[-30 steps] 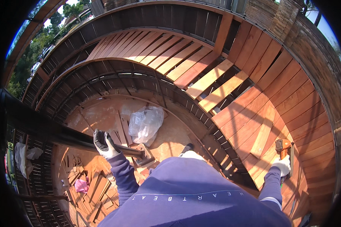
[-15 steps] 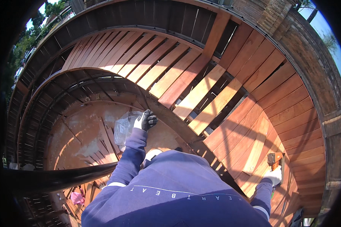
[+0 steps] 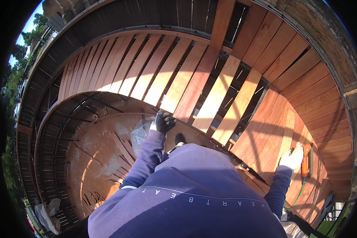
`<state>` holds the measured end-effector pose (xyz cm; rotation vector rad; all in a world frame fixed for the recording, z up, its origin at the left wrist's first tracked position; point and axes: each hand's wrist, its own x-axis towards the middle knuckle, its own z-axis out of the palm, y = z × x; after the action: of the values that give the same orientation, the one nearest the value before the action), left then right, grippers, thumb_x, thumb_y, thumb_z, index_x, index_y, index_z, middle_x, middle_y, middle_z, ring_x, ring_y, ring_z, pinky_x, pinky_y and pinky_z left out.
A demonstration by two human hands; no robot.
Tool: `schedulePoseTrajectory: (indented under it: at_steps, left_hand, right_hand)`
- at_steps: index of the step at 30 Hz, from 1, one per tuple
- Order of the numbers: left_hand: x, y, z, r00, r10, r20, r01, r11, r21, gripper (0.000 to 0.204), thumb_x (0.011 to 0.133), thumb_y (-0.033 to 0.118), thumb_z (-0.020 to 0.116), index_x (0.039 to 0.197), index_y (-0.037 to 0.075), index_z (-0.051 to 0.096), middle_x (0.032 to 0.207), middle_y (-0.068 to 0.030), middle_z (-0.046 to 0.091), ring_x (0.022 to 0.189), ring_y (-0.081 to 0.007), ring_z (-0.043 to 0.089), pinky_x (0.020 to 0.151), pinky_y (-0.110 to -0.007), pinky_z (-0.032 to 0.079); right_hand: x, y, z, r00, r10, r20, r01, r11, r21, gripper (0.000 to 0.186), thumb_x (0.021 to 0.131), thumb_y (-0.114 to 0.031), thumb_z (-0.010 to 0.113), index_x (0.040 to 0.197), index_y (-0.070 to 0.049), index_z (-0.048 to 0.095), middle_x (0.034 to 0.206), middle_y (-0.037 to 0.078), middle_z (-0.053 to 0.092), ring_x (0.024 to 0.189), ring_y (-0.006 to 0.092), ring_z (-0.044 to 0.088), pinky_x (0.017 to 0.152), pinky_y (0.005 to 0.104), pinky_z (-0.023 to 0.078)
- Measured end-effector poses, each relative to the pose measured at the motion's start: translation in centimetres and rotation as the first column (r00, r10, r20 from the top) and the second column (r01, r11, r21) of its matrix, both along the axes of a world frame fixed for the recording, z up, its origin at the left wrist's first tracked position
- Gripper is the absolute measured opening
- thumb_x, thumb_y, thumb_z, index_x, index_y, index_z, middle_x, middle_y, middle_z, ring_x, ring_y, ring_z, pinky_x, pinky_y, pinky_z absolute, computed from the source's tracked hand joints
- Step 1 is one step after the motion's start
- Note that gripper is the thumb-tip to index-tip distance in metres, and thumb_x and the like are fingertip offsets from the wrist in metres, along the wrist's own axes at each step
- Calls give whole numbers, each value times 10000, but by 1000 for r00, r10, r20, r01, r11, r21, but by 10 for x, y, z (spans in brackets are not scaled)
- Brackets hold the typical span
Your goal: The person picks up wooden slats, aligns them one by one onto a curved metal structure, and uses a nail gun to secure them.
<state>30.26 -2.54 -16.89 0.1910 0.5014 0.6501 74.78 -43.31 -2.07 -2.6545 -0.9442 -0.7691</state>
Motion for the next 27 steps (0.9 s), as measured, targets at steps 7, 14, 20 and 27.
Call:
schedulePoseTrajectory:
  at_steps: [7,14,20,27]
  left_hand:
    - [30,4,67,836,-133,-532,174,984,28,206,975,315,507,978,111,534,668,-19,498,555,-159,490,555,-327,451]
    - [16,21,57,817,-278,-505,327,945,10,429,952,275,576,1275,7,489,993,-200,653,841,-312,676,733,-383,576]
    - [5,29,49,757,-173,-630,597,574,560,458,927,272,618,1291,15,511,988,-168,643,858,-310,675,758,-402,566]
    - [15,26,51,812,-252,-526,462,829,315,362,930,250,616,1177,-12,576,1084,-178,621,895,-329,665,771,-430,563]
  right_hand:
    - [-56,83,-31,988,-33,-150,20,996,-86,451,806,-103,639,1243,-7,579,1212,222,598,1164,383,533,1041,451,385]
    - [-59,91,-36,990,-96,-108,83,990,-118,423,818,-154,654,1210,-4,602,1170,236,619,1115,393,562,1010,454,411]
    - [-62,93,-34,983,-146,-107,129,980,-154,403,842,-155,626,1220,-17,598,1194,221,612,1123,383,558,1007,441,416]
    - [-64,97,-31,979,-160,-126,144,982,-124,419,817,-168,657,1200,-5,613,1166,224,629,1116,374,572,1019,438,412]
